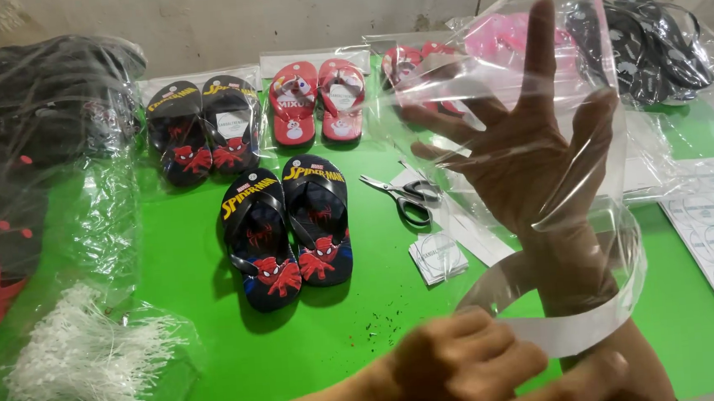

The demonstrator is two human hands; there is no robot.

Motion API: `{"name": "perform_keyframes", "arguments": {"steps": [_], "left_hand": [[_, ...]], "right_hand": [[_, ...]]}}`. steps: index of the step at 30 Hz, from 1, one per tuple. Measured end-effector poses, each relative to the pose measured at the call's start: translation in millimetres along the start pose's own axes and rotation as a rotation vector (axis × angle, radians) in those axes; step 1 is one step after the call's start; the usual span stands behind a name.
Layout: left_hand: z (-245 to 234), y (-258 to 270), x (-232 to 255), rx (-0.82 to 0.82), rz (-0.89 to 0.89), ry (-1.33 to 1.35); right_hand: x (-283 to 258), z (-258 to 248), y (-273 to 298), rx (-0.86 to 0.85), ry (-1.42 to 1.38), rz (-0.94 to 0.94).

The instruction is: The person uses scissors to trim excess rubber material from the sole of a black Spider-Man flip-flop. After cleaning the sole, the person places the flip-flop into a clear plastic packaging bag.

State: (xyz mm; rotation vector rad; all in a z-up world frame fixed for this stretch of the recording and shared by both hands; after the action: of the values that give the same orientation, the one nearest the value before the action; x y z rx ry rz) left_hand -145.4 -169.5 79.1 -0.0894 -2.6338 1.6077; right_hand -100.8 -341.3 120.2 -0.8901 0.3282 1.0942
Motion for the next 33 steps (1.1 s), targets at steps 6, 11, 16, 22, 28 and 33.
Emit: {"name": "perform_keyframes", "arguments": {"steps": [6, 11, 16, 22, 28, 33], "left_hand": [[-49, -13, -74, 0.376, -0.952, 0.227], [-57, -1, -105, 0.312, -1.077, 0.293], [-55, 9, -125, 0.486, -1.141, 0.541], [-61, 9, -127, 0.406, -1.173, 0.722], [-60, 6, -123, 0.429, -1.059, 0.724], [-59, 3, -118, 0.421, -1.072, 0.853]], "right_hand": [[5, -1, 3, -0.118, 0.115, -0.014], [23, 7, 8, -0.258, 0.139, -0.017], [26, 12, 21, -0.342, 0.336, 0.015], [34, 5, 19, -0.271, 0.182, 0.049], [39, 3, 17, -0.165, 0.165, 0.065], [36, 15, 23, -0.369, 0.305, 0.124]]}}
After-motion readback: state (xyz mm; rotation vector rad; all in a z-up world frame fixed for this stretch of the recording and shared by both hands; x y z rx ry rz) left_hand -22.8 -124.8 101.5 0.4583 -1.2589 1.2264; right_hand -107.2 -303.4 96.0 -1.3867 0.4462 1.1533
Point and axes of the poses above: each hand's wrist, its own y-axis away from the middle knuckle, its own z-axis out of the palm, x = y × z, the point moved 1 cm from there along -y, towards the middle knuckle, and after that the axes turned 5 degrees about -z, right-handed, at the moved point
